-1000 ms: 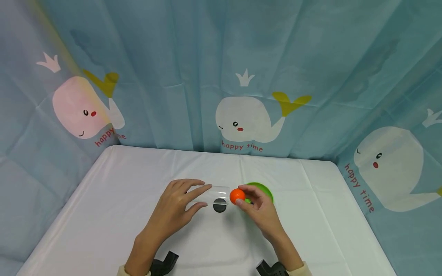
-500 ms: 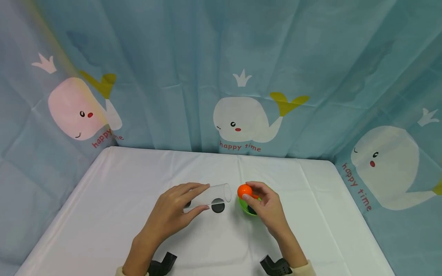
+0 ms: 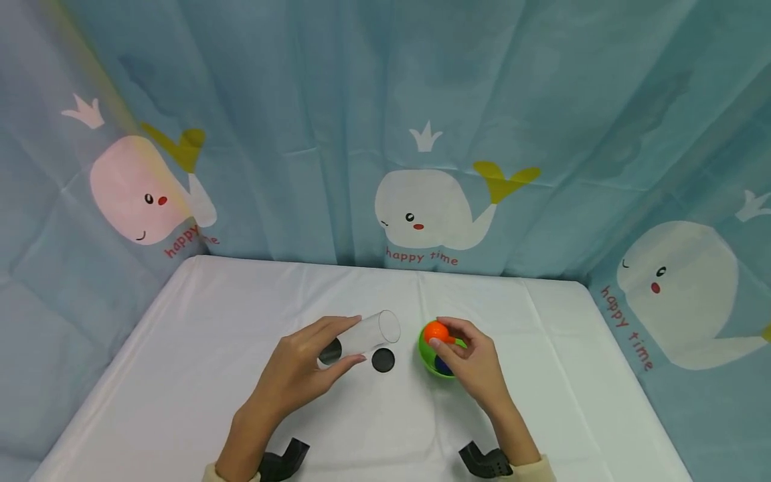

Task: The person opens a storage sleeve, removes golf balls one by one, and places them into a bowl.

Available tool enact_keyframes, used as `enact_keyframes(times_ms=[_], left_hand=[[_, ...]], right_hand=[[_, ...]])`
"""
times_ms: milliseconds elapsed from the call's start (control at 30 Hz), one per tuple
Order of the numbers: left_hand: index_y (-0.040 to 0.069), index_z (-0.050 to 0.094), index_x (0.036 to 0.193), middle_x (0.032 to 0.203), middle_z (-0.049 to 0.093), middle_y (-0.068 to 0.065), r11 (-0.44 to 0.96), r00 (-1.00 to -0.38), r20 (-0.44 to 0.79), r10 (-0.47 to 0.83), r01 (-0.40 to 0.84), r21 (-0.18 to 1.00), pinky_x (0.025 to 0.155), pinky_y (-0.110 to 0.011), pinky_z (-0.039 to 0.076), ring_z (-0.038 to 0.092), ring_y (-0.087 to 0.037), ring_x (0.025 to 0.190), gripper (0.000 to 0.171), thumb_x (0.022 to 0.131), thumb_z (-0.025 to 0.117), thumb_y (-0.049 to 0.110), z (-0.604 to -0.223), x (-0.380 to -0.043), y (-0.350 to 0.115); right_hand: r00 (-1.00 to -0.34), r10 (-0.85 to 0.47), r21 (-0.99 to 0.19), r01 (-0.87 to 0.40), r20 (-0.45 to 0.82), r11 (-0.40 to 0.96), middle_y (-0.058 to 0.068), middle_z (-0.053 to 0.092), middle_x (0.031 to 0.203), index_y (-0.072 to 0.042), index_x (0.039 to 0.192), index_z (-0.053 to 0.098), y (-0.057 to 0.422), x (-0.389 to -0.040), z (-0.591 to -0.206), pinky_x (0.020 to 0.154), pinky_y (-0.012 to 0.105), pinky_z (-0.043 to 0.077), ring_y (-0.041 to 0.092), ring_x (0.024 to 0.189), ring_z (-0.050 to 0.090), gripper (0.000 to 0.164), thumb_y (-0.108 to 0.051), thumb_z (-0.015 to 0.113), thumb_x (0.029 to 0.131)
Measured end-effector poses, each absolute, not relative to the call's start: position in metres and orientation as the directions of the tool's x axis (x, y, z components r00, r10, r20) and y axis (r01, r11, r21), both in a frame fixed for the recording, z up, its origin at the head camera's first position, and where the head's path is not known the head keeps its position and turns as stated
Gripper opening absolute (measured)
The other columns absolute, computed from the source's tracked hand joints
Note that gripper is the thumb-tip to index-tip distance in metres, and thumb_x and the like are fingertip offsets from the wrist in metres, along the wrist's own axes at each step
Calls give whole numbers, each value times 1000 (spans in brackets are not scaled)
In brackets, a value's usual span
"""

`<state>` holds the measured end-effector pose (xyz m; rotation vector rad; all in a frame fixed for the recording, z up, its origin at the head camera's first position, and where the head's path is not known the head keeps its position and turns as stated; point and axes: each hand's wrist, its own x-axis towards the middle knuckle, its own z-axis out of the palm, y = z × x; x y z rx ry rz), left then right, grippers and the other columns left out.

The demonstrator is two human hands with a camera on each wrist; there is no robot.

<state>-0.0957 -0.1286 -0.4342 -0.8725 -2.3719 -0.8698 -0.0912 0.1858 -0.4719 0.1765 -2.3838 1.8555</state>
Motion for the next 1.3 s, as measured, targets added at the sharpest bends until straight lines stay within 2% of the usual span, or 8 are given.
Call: enact_keyframes(times_ms=[167,300,567,800,933,1100,1300], left_hand=[[21,70,138,126,77,3,620,-698,597,395,682,388,94,-41,63,75,-18,114,62,82,93,33,-438,-99,-127],[22,70,139,128,77,3,629,-706,587,396,674,387,99,-43,61,74,-19,118,61,82,92,32,-439,-102,-127],[18,70,137,128,77,2,615,-739,554,384,652,443,92,-37,64,76,-17,116,62,81,94,29,-446,-106,-127],[15,64,139,125,74,3,557,-790,487,373,610,563,86,-31,66,75,-13,109,65,82,94,22,-456,-109,-129],[13,62,141,127,71,3,532,-825,429,368,565,631,90,-33,65,72,-18,117,65,84,92,18,-460,-110,-131],[15,62,141,128,70,3,538,-848,394,354,529,656,90,-34,65,72,-18,118,65,83,92,18,-465,-110,-133],[14,62,139,129,72,2,526,-843,398,362,537,659,91,-36,65,72,-19,118,63,83,92,16,-470,-111,-128]], right_hand=[[-971,4,-911,-223,239,347,9,70,131,-10,129,71,188,-92,-478,94,19,61,19,118,69,39,-16,83,94],[-957,18,-889,-261,289,376,7,70,127,-11,126,72,189,-93,-482,91,19,62,22,116,70,37,-14,84,92],[-941,-11,-835,-306,339,456,7,68,125,-10,124,72,189,-96,-486,90,26,64,22,111,71,36,-9,85,90],[-938,-38,-806,-317,346,500,7,68,125,-9,124,72,187,-96,-483,89,35,66,23,111,71,38,-6,85,89],[-925,-41,-774,-340,378,534,6,68,124,-9,123,72,185,-97,-481,88,38,66,22,111,71,39,-4,86,87],[-902,-39,-735,-374,429,566,4,69,122,-9,122,73,185,-99,-482,86,42,67,21,110,72,40,-3,88,85],[-892,-81,-677,-394,445,621,3,68,121,-10,120,73,187,-96,-484,87,38,67,19,107,72,40,-3,88,84]])
